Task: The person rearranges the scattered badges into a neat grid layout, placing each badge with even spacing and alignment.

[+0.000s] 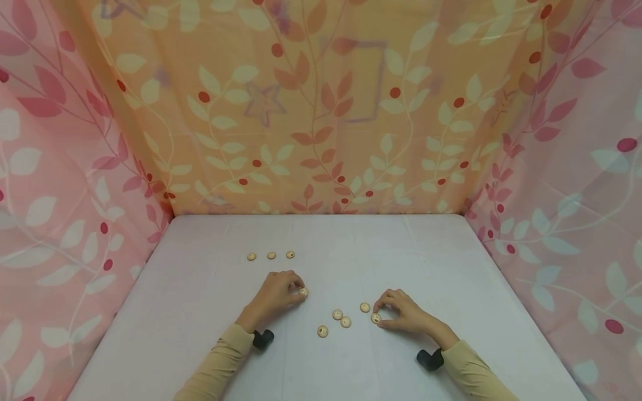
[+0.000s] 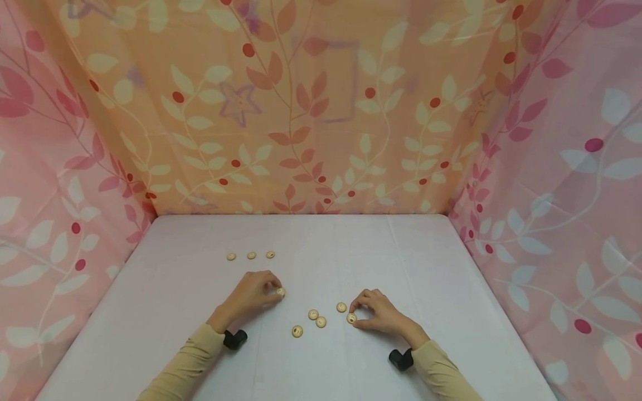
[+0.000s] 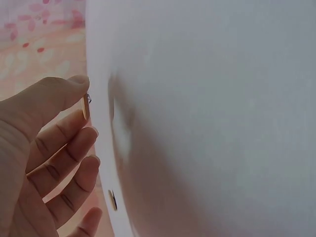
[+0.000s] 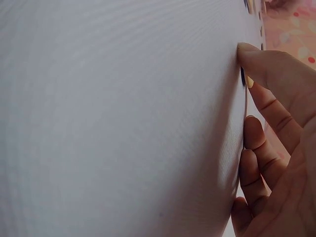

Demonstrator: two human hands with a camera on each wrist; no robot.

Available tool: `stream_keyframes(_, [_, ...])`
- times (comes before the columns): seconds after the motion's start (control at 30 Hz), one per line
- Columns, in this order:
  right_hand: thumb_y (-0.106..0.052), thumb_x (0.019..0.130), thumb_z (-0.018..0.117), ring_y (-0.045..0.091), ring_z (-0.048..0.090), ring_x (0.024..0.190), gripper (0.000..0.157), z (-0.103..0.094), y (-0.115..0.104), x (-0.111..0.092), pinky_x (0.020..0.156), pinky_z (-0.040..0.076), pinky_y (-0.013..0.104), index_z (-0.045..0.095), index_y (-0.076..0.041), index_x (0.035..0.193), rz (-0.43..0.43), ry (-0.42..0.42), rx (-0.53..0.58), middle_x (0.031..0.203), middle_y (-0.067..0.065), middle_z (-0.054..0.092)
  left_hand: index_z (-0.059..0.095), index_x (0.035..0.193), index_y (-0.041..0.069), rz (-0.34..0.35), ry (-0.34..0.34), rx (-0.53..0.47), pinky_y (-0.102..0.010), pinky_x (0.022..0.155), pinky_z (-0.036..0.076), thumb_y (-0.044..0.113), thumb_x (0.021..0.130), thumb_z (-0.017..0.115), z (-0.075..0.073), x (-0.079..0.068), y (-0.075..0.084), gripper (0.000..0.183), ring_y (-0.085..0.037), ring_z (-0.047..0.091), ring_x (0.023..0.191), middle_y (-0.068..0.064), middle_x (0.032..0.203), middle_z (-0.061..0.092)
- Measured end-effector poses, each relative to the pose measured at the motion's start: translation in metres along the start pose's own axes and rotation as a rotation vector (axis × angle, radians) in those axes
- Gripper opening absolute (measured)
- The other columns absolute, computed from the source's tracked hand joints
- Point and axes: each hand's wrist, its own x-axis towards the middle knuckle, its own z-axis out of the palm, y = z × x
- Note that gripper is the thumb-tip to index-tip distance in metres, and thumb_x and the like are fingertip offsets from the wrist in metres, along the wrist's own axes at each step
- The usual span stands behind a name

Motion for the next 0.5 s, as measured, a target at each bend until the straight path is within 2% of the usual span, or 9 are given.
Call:
stream_keyframes(0.13, [-0.033, 0.079, 0.072, 0.011, 0.043, 0.095, 0.020, 0.001, 0.001, 0.000, 0.081, 0.037, 0.034, 0.063, -0.028, 0.096, -0.040, 0.022, 0.001, 0.099, -0.012, 0.056, 0.069, 0.087, 0.022, -0.042, 0.020, -0.018, -0.028, 0.073, 0.040, 0.034, 0.077, 0.074, -0.004, -0.001, -0.005, 0.016, -0.003, 0.050, 0.069, 0.013, 0.081, 0.062])
stream_keyframes(0.33, [-0.034, 0.079, 0.072, 0.011, 0.043, 0.095, 0.020, 0.001, 0.001, -0.001, 0.081, 0.037, 0.034, 0.063, -0.029, 0.096, -0.037, 0.017, 0.004, 0.099, -0.012, 0.056, 0.068, 0.087, 0.022, -0.122, 0.045, -0.033, -0.024, 0.063, 0.042, 0.032, 0.075, 0.075, -0.010, 0.002, -0.014, 0.018, -0.003, 0.050, 0.065, 0.011, 0.077, 0.060])
stream_keyframes(0.5, [-0.035, 0.079, 0.072, 0.011, 0.043, 0.096, 0.020, 0.001, 0.000, 0.000, 0.082, 0.037, 0.035, 0.063, -0.029, 0.096, -0.023, 0.009, 0.001, 0.098, -0.013, 0.055, 0.068, 0.085, 0.019, -0.170, 0.065, -0.032, -0.025, 0.062, 0.043, 0.031, 0.075, 0.076, -0.011, 0.007, -0.022, 0.018, -0.004, 0.051, 0.064, 0.009, 0.074, 0.061])
